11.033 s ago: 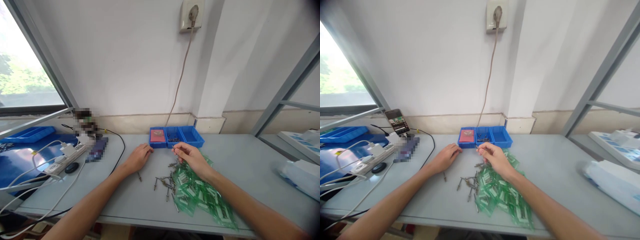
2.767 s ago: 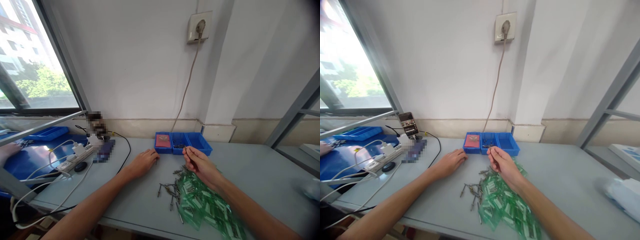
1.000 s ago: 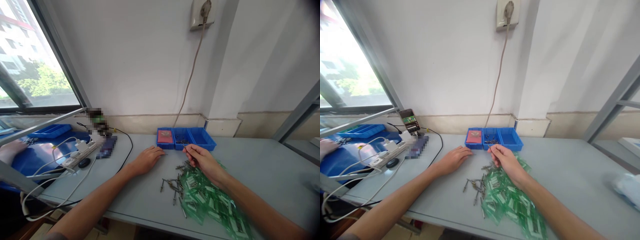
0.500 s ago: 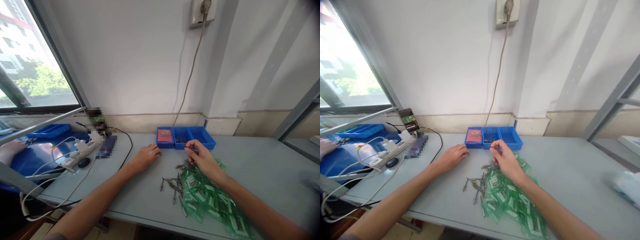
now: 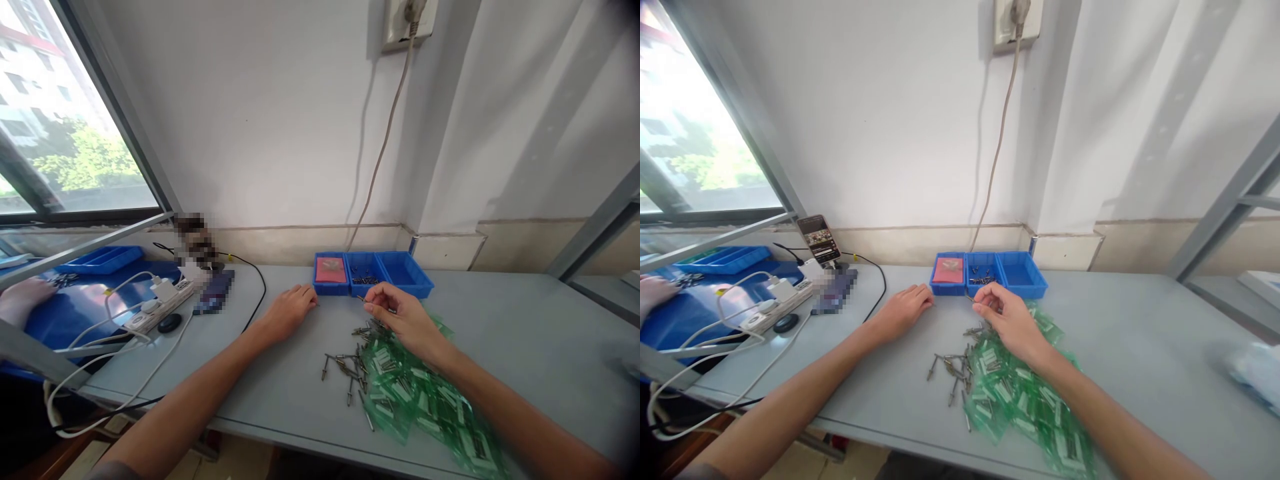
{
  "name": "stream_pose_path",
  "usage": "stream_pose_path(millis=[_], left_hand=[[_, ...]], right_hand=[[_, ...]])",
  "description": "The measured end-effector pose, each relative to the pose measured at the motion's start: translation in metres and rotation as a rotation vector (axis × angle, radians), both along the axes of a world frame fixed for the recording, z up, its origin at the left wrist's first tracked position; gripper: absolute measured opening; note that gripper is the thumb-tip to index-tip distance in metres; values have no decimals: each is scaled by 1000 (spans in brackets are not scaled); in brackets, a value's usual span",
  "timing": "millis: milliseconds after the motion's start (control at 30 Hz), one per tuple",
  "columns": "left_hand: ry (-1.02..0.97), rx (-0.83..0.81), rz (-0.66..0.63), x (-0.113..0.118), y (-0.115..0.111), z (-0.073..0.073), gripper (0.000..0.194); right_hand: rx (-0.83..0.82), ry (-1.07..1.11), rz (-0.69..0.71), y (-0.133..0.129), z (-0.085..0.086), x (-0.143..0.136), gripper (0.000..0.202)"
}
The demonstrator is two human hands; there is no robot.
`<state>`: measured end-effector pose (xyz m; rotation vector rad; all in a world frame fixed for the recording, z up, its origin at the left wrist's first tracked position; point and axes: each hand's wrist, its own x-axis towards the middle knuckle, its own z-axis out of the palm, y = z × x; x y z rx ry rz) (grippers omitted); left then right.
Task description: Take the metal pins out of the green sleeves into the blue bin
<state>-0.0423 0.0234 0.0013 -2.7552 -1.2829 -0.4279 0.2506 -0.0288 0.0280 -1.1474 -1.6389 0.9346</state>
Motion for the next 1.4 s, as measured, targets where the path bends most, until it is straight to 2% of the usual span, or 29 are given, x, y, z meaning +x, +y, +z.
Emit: stream_pose_path(millis=[333,633,800,933,1200,1300,1400], left_hand=[[-95,39,-5,-1,1,-1,29],[-298,28,64,6,-4,8,7],[-325,16,68,7,-6,9,6],[-313,13,78,8,-6,7,9],[-283,7,86,9,-6,3,7],[-275,-13,87,9,-5,1,4],[-277,-25,75,10,-5,0,2]], right_hand=[[-92,123,-2,-6,8,-3,38],[-135,303,-13,1,-2,-3,42],[-114,247,-71,2,-5,-1,37],[-49,122,-106,0,-4,-2,33],[282,-85,-219,-1,-5,-1,23],[300,-102,-243,1,-5,2,24],[238,-30,-226,3,-4,2,26]])
